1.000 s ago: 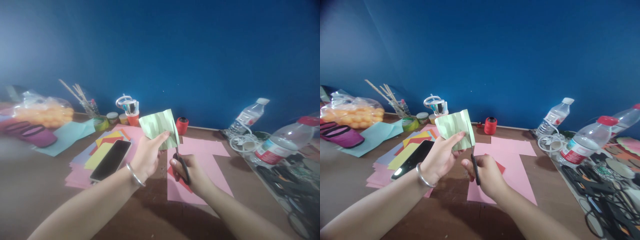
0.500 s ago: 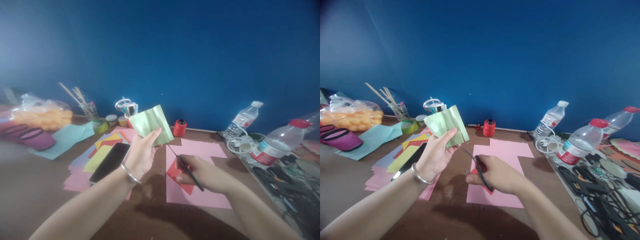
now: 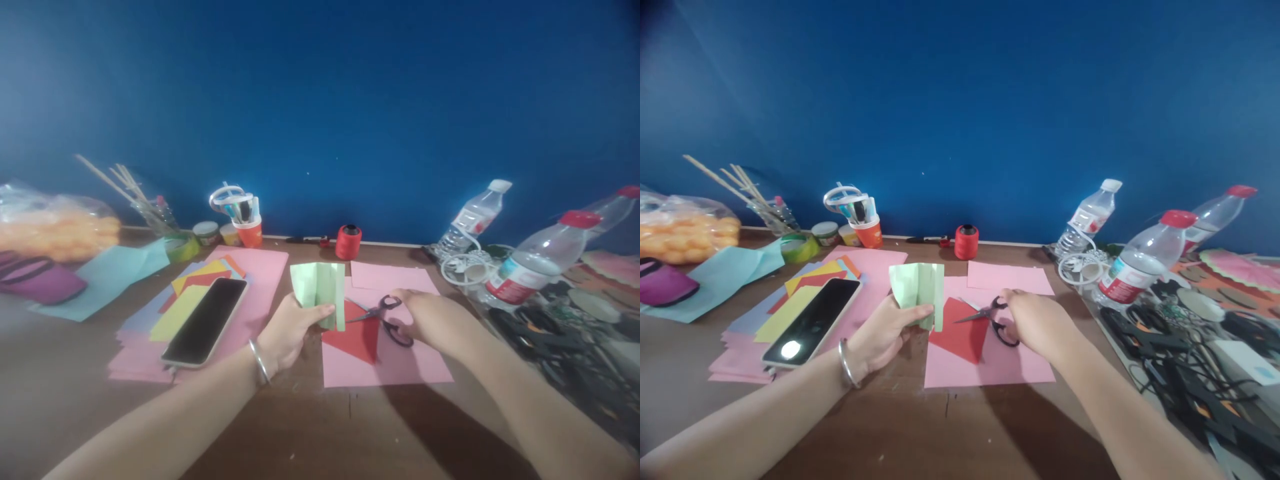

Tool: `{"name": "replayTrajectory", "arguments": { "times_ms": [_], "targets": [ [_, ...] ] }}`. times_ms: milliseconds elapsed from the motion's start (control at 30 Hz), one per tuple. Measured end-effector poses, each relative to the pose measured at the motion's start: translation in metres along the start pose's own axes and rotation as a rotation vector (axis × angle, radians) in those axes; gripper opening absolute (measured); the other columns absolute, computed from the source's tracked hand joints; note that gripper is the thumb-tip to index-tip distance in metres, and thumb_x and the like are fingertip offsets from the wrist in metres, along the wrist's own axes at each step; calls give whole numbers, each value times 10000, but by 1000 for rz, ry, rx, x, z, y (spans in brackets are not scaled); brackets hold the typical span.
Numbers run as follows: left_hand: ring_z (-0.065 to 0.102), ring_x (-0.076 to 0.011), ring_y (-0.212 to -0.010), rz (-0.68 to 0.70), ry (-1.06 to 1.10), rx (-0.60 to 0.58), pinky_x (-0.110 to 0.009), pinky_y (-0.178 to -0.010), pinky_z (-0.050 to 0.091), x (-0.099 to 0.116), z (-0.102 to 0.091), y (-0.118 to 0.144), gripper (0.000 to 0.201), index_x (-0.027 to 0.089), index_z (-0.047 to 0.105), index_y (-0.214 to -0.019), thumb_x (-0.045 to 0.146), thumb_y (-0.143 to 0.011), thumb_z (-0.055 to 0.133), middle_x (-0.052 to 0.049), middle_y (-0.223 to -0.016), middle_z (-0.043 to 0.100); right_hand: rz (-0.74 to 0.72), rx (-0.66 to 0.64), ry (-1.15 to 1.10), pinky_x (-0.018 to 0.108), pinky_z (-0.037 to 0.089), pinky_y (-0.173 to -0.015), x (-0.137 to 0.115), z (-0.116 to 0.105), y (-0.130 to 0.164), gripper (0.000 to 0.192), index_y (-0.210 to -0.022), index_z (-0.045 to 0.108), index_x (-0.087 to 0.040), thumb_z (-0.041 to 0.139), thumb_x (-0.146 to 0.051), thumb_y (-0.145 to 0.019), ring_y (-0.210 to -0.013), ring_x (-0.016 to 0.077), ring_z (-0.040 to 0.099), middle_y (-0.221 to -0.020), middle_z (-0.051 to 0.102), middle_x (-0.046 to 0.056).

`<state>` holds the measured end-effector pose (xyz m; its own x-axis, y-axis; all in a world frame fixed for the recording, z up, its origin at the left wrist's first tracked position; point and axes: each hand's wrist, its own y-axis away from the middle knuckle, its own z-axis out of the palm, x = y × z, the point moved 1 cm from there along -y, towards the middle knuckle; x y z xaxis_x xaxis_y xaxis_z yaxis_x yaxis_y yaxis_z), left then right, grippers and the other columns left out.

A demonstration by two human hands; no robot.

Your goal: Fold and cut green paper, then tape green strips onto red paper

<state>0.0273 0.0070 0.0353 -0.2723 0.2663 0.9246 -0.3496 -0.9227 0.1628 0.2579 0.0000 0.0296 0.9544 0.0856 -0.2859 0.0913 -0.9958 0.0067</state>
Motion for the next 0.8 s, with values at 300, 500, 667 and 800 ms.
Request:
{"name": "replayTrajectory", "arguments": {
  "times_ms": [300,500,667,800],
  "targets": [
    [619,-153,-673,-141,33,65,-271,-632,495,-38,-5,0,229,120,627,-876,221,-678,683,-47,-754,661,57,-180,-1114,259,423,-551,-61,64,4,200,-751,586,-154,553,-350,-770,-594,148,576,-641,607,13],
    [599,-142,-684,-196,4,133,-256,-605,480,-41,-6,-3,260,111,606,-909,205,-679,685,-61,-789,646,94,-178,-1132,228,379,-478,-54,70,4,187,-658,583,-165,574,-321,-761,-483,95,476,-568,569,-14],
    [581,-148,-657,-176,-87,103,-264,-547,472,-44,-8,-2,255,121,606,-897,260,-695,675,-56,-780,624,136,-145,-1134,218,384,-483,-56,64,5,146,-651,565,-165,582,-270,-750,-501,92,483,-570,566,-17],
    [562,-146,-631,-203,-113,96,-260,-493,453,-45,-9,-2,256,126,598,-892,292,-708,661,-50,-760,606,111,-149,-1094,212,390,-496,-56,63,4,158,-644,572,-163,581,-272,-757,-519,91,495,-576,568,-18]
  ]
}}
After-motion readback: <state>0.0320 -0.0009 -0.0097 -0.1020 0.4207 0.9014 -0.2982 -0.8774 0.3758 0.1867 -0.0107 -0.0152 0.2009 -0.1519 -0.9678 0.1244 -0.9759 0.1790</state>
